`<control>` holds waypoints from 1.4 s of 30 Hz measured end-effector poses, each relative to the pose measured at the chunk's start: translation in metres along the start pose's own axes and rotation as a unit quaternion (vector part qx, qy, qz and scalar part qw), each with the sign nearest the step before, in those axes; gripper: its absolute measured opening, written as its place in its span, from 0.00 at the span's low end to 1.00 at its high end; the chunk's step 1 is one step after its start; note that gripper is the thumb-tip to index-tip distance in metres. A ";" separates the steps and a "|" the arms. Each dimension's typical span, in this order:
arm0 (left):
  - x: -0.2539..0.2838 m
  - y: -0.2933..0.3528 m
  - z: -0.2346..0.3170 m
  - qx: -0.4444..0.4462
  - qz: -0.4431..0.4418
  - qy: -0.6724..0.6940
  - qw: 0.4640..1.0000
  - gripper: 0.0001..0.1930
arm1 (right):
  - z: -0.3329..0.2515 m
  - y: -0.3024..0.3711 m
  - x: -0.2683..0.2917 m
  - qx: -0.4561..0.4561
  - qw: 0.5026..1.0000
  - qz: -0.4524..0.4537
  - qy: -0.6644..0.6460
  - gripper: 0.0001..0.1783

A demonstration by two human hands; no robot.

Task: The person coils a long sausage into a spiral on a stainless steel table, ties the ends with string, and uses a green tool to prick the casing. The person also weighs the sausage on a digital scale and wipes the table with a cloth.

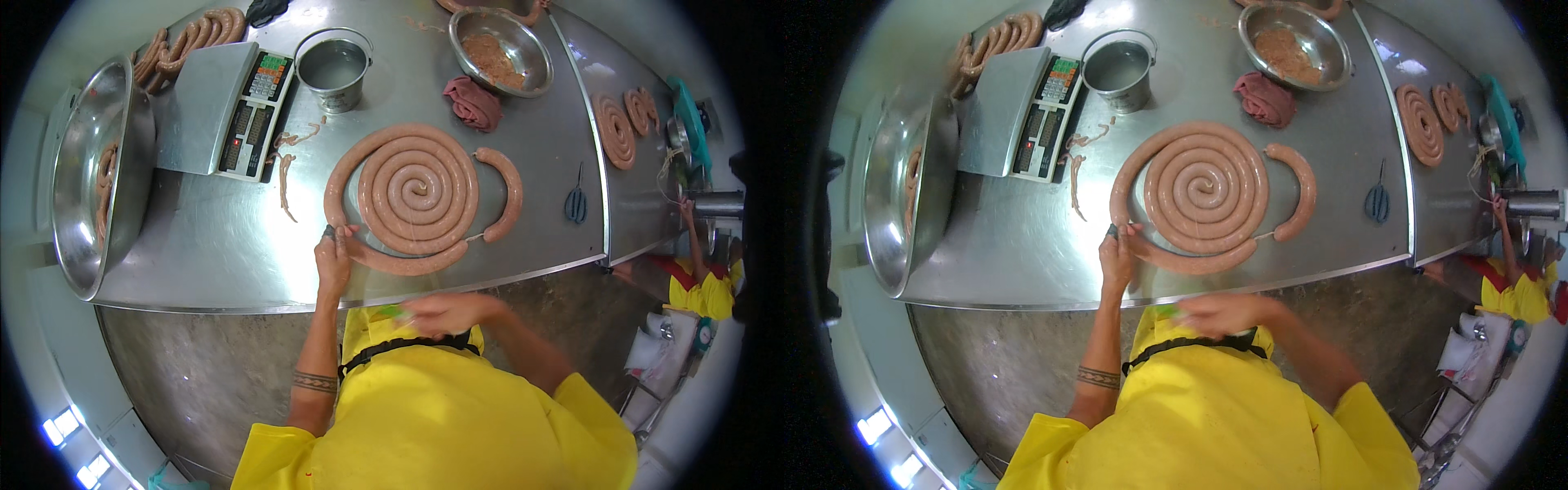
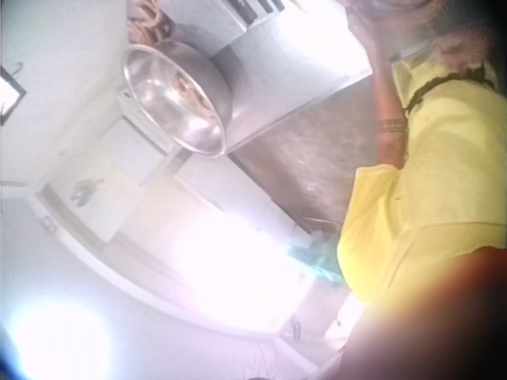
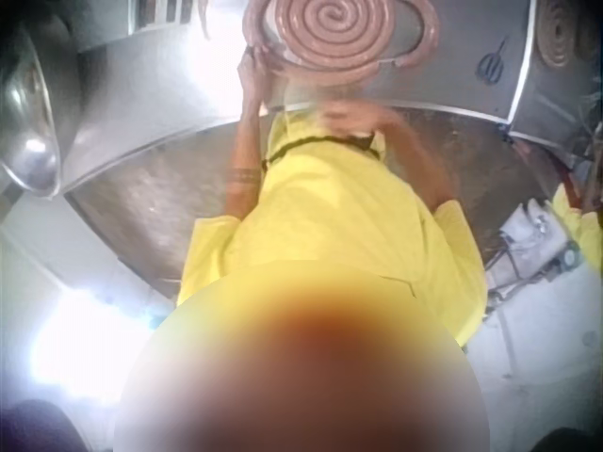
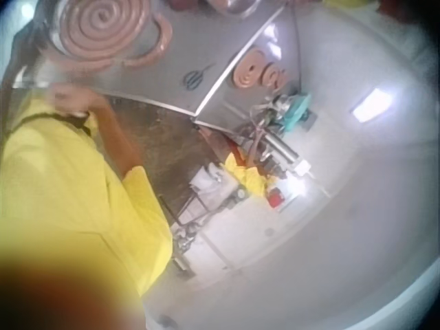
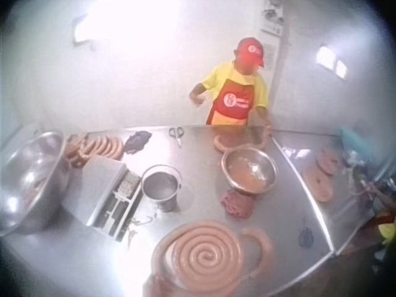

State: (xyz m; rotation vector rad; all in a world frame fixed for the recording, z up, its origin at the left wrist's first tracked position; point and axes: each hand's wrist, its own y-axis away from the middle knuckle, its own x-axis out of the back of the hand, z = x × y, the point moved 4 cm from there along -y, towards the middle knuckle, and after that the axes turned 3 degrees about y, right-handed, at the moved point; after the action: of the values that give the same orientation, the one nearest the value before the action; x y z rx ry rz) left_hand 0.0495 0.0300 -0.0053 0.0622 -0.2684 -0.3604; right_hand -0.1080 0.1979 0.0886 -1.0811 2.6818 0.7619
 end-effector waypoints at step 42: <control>0.025 0.015 0.001 0.024 0.024 0.019 0.999 0.09 | -0.118 -0.099 0.070 0.213 0.891 0.305 0.260 0.17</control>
State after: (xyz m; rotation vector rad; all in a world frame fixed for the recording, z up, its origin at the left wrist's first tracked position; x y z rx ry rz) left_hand 0.0768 0.0346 0.0038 0.1101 -0.2399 -0.3051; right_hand -0.0856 0.0343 0.1281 -0.3472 3.4546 -0.1235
